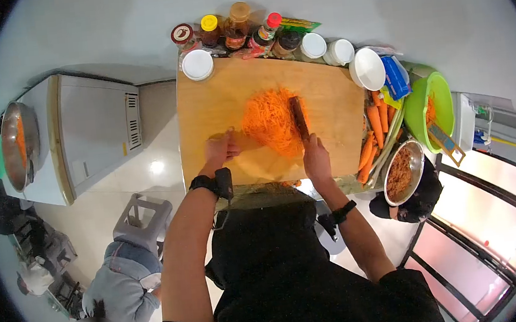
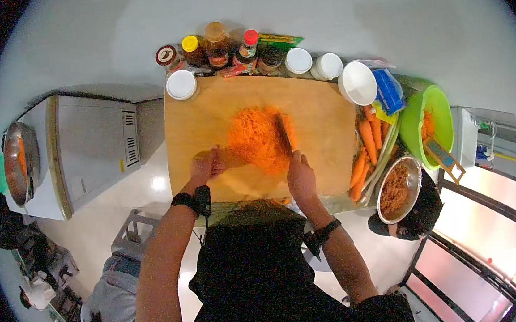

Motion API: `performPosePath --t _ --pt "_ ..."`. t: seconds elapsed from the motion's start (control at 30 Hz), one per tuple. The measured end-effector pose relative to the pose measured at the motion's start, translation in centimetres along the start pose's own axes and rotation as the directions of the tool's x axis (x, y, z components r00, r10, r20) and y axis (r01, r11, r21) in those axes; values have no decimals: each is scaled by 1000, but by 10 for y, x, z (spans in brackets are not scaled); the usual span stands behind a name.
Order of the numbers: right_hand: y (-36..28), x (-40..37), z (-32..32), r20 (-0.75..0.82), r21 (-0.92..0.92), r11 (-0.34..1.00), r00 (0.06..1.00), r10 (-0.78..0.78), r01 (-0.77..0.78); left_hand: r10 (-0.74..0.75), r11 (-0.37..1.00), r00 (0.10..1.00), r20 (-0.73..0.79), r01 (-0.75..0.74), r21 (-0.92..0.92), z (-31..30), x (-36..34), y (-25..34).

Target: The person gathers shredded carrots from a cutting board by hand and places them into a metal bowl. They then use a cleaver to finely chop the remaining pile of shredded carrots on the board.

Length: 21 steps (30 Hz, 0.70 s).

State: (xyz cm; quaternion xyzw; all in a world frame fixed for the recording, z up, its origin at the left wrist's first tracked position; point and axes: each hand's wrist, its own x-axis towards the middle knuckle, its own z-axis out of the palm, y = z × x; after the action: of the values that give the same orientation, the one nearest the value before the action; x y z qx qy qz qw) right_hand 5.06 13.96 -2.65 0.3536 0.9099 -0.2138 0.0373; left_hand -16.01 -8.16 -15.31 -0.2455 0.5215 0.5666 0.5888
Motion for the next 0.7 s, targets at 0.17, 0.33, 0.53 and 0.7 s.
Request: performPosePath --t 0.17,0.33,0.53,0.7 --pt "-26 0 -30 -66 78 997 998 -17 23 160 966 978 -133 -127 224 22 -38 14" --pt "-16 5 -29 -7 100 994 999 38 -37 119 989 986 -114 -108 102 17 -26 13" --pt "-8 0 -23 22 114 985 991 130 -131 148 983 983 -108 -134 127 28 -46 24" --pt "-4 -4 -28 -48 124 991 997 64 -57 190 969 973 -133 -164 184 28 -45 21"
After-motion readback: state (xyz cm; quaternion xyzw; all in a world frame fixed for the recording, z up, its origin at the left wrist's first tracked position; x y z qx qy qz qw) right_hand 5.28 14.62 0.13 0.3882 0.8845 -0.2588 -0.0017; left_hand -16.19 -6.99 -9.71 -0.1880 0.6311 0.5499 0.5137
